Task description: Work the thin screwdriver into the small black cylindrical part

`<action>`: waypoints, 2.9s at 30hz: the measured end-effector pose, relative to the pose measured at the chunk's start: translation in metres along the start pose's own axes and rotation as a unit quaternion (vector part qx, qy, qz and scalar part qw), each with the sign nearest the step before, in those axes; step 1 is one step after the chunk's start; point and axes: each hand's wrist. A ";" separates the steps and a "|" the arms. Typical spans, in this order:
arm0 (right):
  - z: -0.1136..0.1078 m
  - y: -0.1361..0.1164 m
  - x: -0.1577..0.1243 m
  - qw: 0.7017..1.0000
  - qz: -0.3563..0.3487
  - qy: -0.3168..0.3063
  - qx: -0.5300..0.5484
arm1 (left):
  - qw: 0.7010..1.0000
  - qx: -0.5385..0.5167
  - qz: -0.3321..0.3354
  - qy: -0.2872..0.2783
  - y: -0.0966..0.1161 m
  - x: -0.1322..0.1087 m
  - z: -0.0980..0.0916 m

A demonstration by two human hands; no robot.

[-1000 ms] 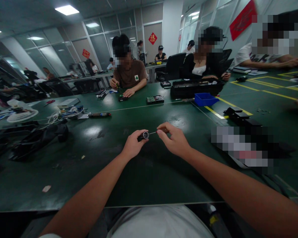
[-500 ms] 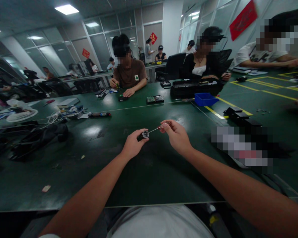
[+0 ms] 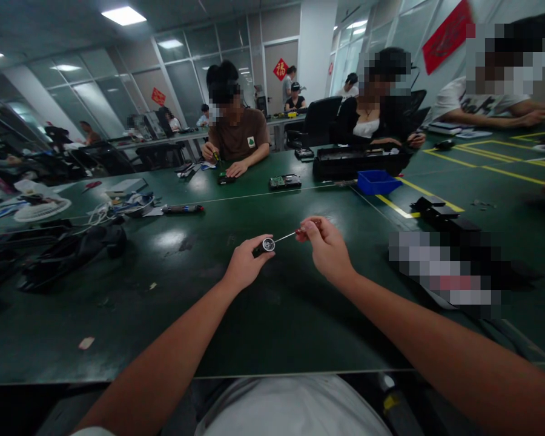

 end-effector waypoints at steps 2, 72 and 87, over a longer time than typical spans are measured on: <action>0.000 -0.001 -0.002 1.000 -0.005 -0.012 -0.011 | 1.000 0.005 0.002 -0.002 0.001 -0.001 0.000; 0.000 0.000 -0.006 0.988 -0.067 -0.071 -0.119 | 0.997 0.067 0.043 0.021 -0.001 0.001 -0.001; 0.002 0.012 0.000 0.998 0.015 -0.047 -0.039 | 0.997 0.061 0.037 -0.005 0.002 0.001 -0.002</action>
Point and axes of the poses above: each hand's wrist, its own x-axis towards the middle knuckle, its own z-axis out of the palm, y = z × x, and after that the axes turned 2 degrees about -z, right-handed
